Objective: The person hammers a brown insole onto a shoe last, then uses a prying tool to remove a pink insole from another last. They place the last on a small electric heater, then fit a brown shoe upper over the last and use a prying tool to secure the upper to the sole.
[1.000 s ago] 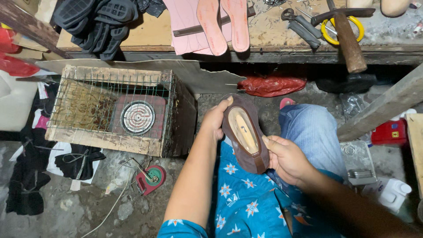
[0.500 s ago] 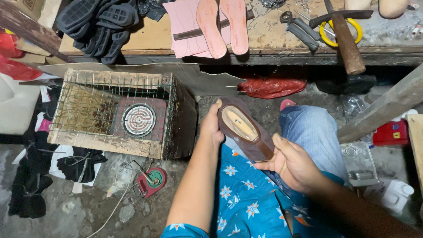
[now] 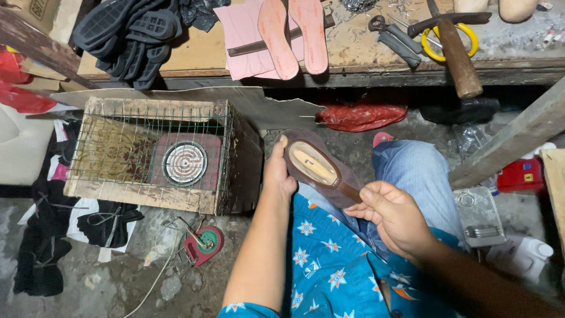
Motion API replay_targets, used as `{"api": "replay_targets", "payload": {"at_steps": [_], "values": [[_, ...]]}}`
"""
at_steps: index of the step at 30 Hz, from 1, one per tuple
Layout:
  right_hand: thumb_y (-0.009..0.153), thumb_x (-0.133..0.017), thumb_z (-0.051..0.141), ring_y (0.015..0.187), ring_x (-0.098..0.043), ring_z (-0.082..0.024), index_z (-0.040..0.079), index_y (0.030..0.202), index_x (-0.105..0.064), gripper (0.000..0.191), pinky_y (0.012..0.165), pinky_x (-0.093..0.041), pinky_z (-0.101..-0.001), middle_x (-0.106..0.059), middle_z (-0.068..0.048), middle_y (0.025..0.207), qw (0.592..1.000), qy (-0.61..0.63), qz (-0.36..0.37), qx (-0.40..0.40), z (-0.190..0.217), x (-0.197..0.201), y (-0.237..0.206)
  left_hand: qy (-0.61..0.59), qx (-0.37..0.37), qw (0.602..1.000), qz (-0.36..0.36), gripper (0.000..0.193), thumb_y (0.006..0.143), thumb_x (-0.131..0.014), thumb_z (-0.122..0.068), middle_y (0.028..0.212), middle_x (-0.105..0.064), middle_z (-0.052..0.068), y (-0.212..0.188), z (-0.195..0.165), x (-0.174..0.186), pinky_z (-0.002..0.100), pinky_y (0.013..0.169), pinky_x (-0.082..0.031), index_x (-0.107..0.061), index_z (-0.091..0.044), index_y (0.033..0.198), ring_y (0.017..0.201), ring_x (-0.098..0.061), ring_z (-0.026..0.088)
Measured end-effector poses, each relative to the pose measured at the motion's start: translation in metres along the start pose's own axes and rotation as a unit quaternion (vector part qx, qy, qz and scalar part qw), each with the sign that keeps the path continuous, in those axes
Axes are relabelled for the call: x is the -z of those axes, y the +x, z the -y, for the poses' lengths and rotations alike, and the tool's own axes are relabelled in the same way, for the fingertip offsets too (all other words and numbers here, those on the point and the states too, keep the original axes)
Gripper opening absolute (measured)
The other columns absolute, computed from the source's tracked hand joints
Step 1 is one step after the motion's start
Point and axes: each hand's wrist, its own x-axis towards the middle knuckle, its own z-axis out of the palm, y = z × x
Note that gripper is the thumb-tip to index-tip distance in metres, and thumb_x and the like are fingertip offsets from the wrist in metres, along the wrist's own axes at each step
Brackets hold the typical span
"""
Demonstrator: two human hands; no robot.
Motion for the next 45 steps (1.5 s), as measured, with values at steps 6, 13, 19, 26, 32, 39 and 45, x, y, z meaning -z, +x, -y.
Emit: {"api": "replay_targets", "payload": {"at_steps": [6,13,19,26,32,39,45], "values": [[0.101,-0.058,0.015,0.090,-0.071,-0.025,-0.001,0.105,-0.061,0.017,0.090,-0.059,-0.0461,-0.070,-0.014,0.099,0.997,0.036,0.061,0.013,-0.009,0.006,0.007,-0.028,-0.014,0.999,0.018,0.038,0.093,-0.069,-0.032,0.116,-0.073,0.013,0.000,0.001,0.005,0.045,0.095,-0.056,-0.068,-0.004,0.119,0.105,-0.069,0.029],[0.093,-0.060,0.012,0.098,-0.069,-0.022,0.009,0.144,-0.036,0.056,0.083,-0.063,-0.0444,-0.066,-0.015,0.115,0.994,-0.054,0.059,0.079,0.003,0.001,0.006,-0.022,-0.038,0.999,-0.020,0.036,0.092,-0.069,-0.027,0.116,-0.073,0.014,-0.003,0.001,0.004,0.046,0.093,-0.057,-0.067,-0.003,0.120,0.105,-0.070,0.030],[0.092,-0.069,0.002,0.119,-0.063,-0.024,-0.001,0.155,-0.030,0.074,0.104,-0.050,-0.0410,-0.064,-0.022,0.129,0.982,-0.074,0.120,0.129,-0.003,-0.009,0.010,0.012,-0.032,0.999,-0.014,0.041,0.093,-0.068,-0.030,0.118,-0.073,0.015,-0.010,0.001,0.000,0.045,0.091,-0.058,-0.067,-0.002,0.122,0.104,-0.071,0.030],[0.087,-0.066,0.006,0.118,-0.064,-0.025,0.006,0.152,-0.025,0.077,0.099,-0.054,-0.0426,-0.063,-0.016,0.132,0.992,-0.048,0.098,0.056,-0.003,0.000,0.009,0.009,-0.074,0.997,-0.025,0.035,0.093,-0.069,-0.027,0.114,-0.073,0.014,-0.009,0.006,0.003,0.044,0.089,-0.059,-0.068,-0.001,0.116,0.100,-0.071,0.028],[0.087,-0.067,0.003,0.117,-0.063,-0.025,0.003,0.151,-0.030,0.075,0.102,-0.049,-0.0408,-0.062,-0.021,0.131,0.993,-0.060,0.066,0.078,-0.004,0.004,0.010,0.028,-0.116,0.993,-0.023,0.028,0.093,-0.070,-0.026,0.107,-0.074,0.011,-0.009,0.015,0.001,0.040,0.085,-0.059,-0.070,-0.003,0.109,0.095,-0.071,0.024],[0.087,-0.068,0.003,0.118,-0.063,-0.025,0.001,0.149,-0.032,0.073,0.105,-0.048,-0.0396,-0.062,-0.022,0.132,0.991,-0.056,0.081,0.091,-0.014,0.013,0.011,0.030,-0.112,0.993,-0.009,0.029,0.093,-0.071,-0.025,0.106,-0.074,0.012,-0.011,0.014,0.003,0.040,0.085,-0.059,-0.069,-0.002,0.110,0.094,-0.071,0.024],[0.082,-0.070,0.000,0.124,-0.060,-0.023,0.011,0.157,-0.012,0.095,0.105,-0.047,-0.0378,-0.056,-0.016,0.138,0.972,-0.182,0.145,0.021,-0.005,0.022,0.014,0.048,-0.116,0.992,-0.002,0.027,0.091,-0.070,-0.020,0.105,-0.074,0.011,-0.027,-0.004,-0.007,0.038,0.083,-0.058,-0.069,-0.002,0.111,0.093,-0.071,0.023]]}}
